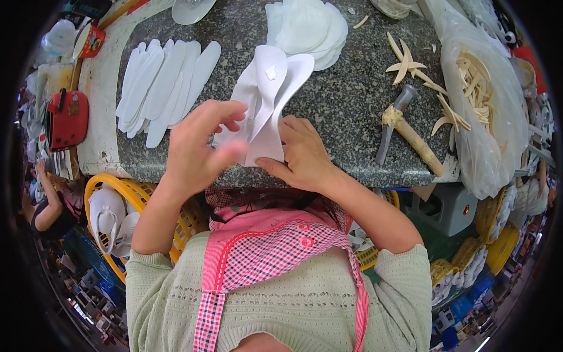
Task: The person assembles footwear uppers by hand, taking shoe upper components, attaching lining pieces and padding inserts to them, and pressing the parts together.
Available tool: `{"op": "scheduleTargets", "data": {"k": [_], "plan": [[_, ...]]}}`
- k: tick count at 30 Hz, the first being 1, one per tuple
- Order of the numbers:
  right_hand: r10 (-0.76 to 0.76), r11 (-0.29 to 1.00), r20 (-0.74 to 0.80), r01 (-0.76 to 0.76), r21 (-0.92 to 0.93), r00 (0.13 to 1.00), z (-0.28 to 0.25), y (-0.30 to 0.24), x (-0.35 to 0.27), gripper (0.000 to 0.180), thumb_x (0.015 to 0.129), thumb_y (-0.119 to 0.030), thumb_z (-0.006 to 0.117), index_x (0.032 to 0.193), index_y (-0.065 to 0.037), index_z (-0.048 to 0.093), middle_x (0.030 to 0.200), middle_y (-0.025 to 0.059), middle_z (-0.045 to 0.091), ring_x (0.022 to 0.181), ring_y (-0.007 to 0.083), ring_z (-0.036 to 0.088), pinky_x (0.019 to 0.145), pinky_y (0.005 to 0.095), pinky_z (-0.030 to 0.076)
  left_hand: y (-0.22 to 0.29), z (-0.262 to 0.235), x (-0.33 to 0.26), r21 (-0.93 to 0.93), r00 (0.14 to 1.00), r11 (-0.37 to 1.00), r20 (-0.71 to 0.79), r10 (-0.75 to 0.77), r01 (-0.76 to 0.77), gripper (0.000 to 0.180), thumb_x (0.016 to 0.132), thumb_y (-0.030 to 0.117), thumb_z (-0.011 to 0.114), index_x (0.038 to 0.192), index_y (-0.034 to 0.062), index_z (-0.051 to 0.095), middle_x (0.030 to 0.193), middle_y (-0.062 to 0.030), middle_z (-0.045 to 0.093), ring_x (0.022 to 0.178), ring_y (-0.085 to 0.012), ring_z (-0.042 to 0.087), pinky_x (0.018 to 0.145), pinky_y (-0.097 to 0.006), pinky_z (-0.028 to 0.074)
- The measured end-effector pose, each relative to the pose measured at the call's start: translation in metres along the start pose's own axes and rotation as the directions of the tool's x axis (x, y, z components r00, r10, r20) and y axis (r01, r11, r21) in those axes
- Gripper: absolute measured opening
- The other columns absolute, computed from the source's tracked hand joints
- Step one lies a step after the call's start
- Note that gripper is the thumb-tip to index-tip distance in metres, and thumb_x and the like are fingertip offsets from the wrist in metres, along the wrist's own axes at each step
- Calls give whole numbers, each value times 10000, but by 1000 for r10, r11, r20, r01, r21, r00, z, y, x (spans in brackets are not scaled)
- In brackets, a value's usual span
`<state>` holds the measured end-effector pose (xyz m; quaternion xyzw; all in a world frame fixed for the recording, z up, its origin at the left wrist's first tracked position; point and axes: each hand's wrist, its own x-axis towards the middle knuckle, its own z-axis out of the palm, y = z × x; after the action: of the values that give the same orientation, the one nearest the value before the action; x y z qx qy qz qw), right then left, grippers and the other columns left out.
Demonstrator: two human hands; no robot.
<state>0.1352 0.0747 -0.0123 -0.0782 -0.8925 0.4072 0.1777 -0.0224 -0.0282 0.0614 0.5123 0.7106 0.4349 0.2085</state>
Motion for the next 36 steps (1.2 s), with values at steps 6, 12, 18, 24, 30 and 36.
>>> {"op": "scheduleTargets", "data": {"k": [6, 12, 18, 24, 30, 36], "plan": [[-72, 996, -49, 69, -56, 996, 0, 0, 2, 235, 765, -290, 647, 789, -59, 680, 982, 90, 583, 925, 288, 504, 821, 398, 372, -31, -1, 10, -483, 915, 783, 125, -383, 393, 152, 804, 135, 654, 890, 15, 617, 799, -10, 605, 664, -82, 566, 581, -216, 437], [-91, 991, -51, 85, -108, 995, -1, -2, -2, 251, 751, -292, 666, 833, -55, 670, 977, 87, 593, 931, 290, 520, 811, 407, 399, -28, -3, 2, -328, 946, 888, 78, -315, 322, 91, 786, 116, 639, 824, 34, 627, 736, -16, 610, 606, -84, 570, 538, -235, 447], [177, 966, 56, -184, 182, 983, -4, -6, -3, 544, 672, -291, 751, 1122, -65, 547, 1054, 108, 583, 978, 324, 561, 868, 406, 426, 9, 7, -15, 89, 878, 874, 61, 474, -478, 269, 664, 15, 680, 925, 10, 616, 962, -120, 632, 743, -249, 624, 639, -312, 507], [354, 365, 31, -169, 915, 935, -35, -27, 5, 708, 698, -316, 757, 1239, 24, 452, 1193, 154, 540, 1028, 227, 570, 875, 336, 460, 5, 18, -20, 208, 852, 828, 69, 519, -521, 253, 685, 63, 639, 923, 0, 578, 902, -104, 590, 730, -228, 604, 622, -318, 492], [609, 478, -71, -295, 827, 790, -48, -55, 11, 311, 845, -170, 578, 1056, 59, 576, 936, 121, 648, 831, 168, 627, 738, 296, 508, 24, 9, -15, 172, 876, 861, 38, 480, -479, 306, 658, 53, 705, 940, -12, 608, 917, -119, 608, 750, -249, 611, 639, -330, 505], [521, 688, 27, -439, 578, 853, -56, -56, 13, 234, 841, -157, 558, 979, 23, 615, 770, 67, 655, 680, 119, 614, 610, 259, 491, 5, 5, 12, 173, 774, 784, -136, 618, -596, 289, 652, -17, 695, 933, 12, 636, 912, -110, 609, 749, -265, 597, 637, -328, 500]]}}
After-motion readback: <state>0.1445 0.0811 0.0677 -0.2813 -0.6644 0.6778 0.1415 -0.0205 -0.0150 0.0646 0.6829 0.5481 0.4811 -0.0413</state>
